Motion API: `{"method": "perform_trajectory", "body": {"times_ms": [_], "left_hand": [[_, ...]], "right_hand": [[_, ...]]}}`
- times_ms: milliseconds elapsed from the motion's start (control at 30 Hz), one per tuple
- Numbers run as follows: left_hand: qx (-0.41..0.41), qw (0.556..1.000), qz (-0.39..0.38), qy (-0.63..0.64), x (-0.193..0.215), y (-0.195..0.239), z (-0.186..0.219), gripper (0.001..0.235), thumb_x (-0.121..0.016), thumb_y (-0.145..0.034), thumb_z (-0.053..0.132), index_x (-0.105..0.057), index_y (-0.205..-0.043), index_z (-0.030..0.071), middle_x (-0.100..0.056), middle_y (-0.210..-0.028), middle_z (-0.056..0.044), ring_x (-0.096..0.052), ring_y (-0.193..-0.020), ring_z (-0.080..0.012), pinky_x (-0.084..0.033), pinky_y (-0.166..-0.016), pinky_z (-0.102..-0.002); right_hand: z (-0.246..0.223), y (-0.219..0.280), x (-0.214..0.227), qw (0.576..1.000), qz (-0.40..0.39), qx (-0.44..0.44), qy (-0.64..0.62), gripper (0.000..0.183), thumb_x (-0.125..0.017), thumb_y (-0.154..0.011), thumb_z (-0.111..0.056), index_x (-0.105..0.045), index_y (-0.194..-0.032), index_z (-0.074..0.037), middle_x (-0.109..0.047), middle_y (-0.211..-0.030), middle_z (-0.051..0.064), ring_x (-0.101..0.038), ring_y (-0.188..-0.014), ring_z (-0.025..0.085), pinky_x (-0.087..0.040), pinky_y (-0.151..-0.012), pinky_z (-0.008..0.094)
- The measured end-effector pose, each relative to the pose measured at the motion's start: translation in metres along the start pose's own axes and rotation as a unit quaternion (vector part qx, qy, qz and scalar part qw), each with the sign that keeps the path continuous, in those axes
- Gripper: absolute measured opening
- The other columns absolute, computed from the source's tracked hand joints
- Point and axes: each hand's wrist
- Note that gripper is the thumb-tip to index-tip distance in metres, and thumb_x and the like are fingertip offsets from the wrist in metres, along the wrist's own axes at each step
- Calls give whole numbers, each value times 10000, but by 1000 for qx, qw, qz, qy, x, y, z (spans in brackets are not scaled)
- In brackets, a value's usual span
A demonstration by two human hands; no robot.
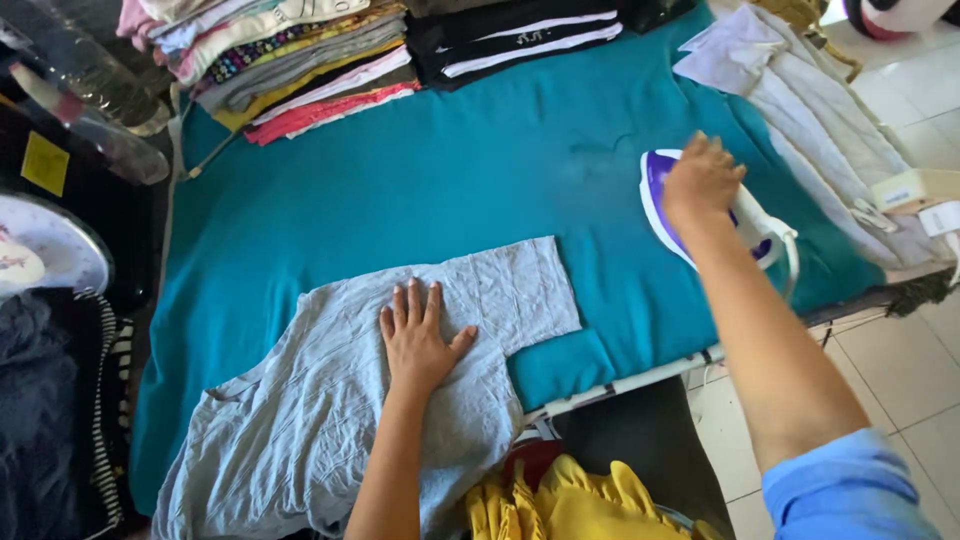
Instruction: Ironing a grey garment on an ironing board using an electric iron
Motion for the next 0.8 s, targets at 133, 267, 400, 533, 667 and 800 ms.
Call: {"method": "perform_trajectory", "body": {"times_ms": [133,267,400,533,667,800], "left_hand": [[6,1000,-2,1,-7,-4,-3,952,-501,-870,789,-370,-1610,206,-330,-1669,-154,-221,-1571,-378,-151,-1237,-577],[-12,997,-3,78,-33,-7,-40,923,-485,-918,725,-283,-1626,168,-202,-1698,-166,-127,-1585,-364,-109,-1233,-574],[15,995,54,85,-19,1,-89,719,-589,-961,526,-403,-1545,149,-270,-1683,-160,-226,-1554,-360,-132,-1181,-669],[68,994,77,41,-10,9,-145,597,-524,-1005,494,-495,-1483,137,-346,-1658,-126,-297,-1527,-349,-208,-1142,-704],[83,991,105,13,-9,-3,-173,470,-514,-1037,405,-566,-1447,179,-474,-1576,-96,-423,-1453,-323,-359,-1088,-594],[114,983,146,-2,-26,-34,-204,456,-576,-1008,425,-581,-1439,276,-632,-1394,-10,-610,-1277,-291,-530,-976,-513]], "right_hand": [[29,-33,-24,994,-105,12,42,393,-575,-1000,-305,-664,-1267,-31,-656,-1142,240,-654,-1037,461,-531,-722,579],[9,-26,41,960,-279,-19,28,727,-714,-844,-692,-731,-1284,-113,-717,-1236,248,-679,-1147,473,-552,-827,581],[7,-4,101,955,-295,2,-26,710,-584,-949,-712,-718,-1263,-89,-720,-1259,219,-652,-1188,470,-559,-835,583],[-29,46,127,972,-189,137,-27,689,-587,-880,-810,-746,-1110,-180,-787,-962,135,-752,-942,387,-586,-734,459],[-129,131,208,921,-284,256,-73,605,-619,-795,-772,-728,-1109,-267,-803,-951,67,-768,-911,276,-594,-779,390],[-182,159,144,869,-102,469,-120,461,-629,-829,-713,-689,-911,-263,-719,-714,57,-754,-740,276,-609,-635,444]]}}
Point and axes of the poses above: each hand's wrist, its own y-axis away from the middle knuckle, its own x-axis out of the back of the hand, z = x × y
